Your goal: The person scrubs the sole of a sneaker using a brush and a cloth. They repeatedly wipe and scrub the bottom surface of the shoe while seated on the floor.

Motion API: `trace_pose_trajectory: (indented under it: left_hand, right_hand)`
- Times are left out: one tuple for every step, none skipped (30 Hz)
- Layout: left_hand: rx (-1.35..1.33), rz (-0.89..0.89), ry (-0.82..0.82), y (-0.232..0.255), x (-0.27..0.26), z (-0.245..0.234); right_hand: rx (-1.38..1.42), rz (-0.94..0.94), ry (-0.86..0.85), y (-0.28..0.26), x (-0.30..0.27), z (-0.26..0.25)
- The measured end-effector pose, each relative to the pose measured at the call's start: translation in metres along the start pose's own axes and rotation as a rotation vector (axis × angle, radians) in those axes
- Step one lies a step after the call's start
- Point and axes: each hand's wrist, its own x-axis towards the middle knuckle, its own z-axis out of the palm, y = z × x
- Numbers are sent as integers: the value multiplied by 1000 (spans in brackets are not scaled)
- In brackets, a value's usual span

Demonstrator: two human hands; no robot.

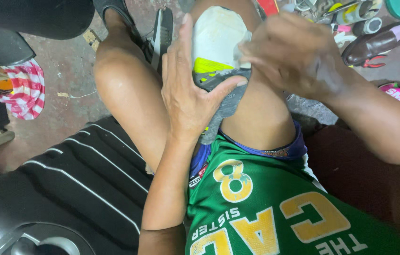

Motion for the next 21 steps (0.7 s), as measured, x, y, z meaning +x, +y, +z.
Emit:
trace_pose_trajectory:
  left_hand:
    - [-5, -6, -5, 0, 0, 0]
    - [-1, 2, -2, -1, 2, 0]
    - [5, 4, -8, 0, 0, -1]
    - [20, 20, -8, 1, -1, -1]
    - [17, 34, -12, 1, 0, -1]
    - [14, 48, -15, 1, 1, -1]
    - [6, 51, -5, 3, 2, -1]
    - [-4, 52, -1, 3, 3, 0]
    - [-6, 38, 7, 3, 1, -1]
    - [-10, 22, 9, 3, 0, -1]
    - [-17, 20, 10, 1, 1, -1]
    - [-24, 18, 11, 0, 1, 0]
    - [-29, 17, 12, -1, 0, 1]
    - [-29, 14, 10, -3, 0, 2]
    - [-24, 0, 5, -4, -3, 1]
    - [-15, -17, -3, -7, -2, 2]
    - [-14, -18, -5, -9, -2, 2]
    - [-14, -19, -7, -10, -1, 2]
    - [-24, -9, -4, -8, -2, 2]
    - [-23, 8, 9, -7, -1, 2]
    - [-21, 17, 11, -7, -3, 2]
  right_hand:
    - [29, -5, -32, 2, -1, -2]
    - [57, -10, -64, 5, -2, -5]
    - [94, -9, -99, 5, -6, -7]
    - [85, -11, -98, 7, -8, -6]
    - [64, -5, -94, 12, -9, -5]
    - [42, -10, -80, 14, -9, -2]
    - [15, -31, -63, 20, -6, 1]
    - [-13, -63, -36, 23, -1, 9]
    - [-24, -80, -39, 23, 5, 16]
    - [-34, -97, -41, 22, 11, 24]
    - [-51, -86, -70, 20, 17, 28]
    - [-72, -91, -106, 19, 21, 27]
    - [-90, -95, -147, 18, 24, 27]
    - [-113, -114, -197, 18, 23, 18]
    - [-124, -136, -249, 14, 22, 14]
    - [-68, -130, -269, 8, 18, 8]
    - [-22, -128, -280, 6, 16, -1]
    - [23, -125, -292, 5, 15, -6]
    - [-16, -131, -301, 5, 18, -7]
    - [-55, -138, -309, 6, 21, -9]
    - [-83, -137, -320, 4, 23, -9]
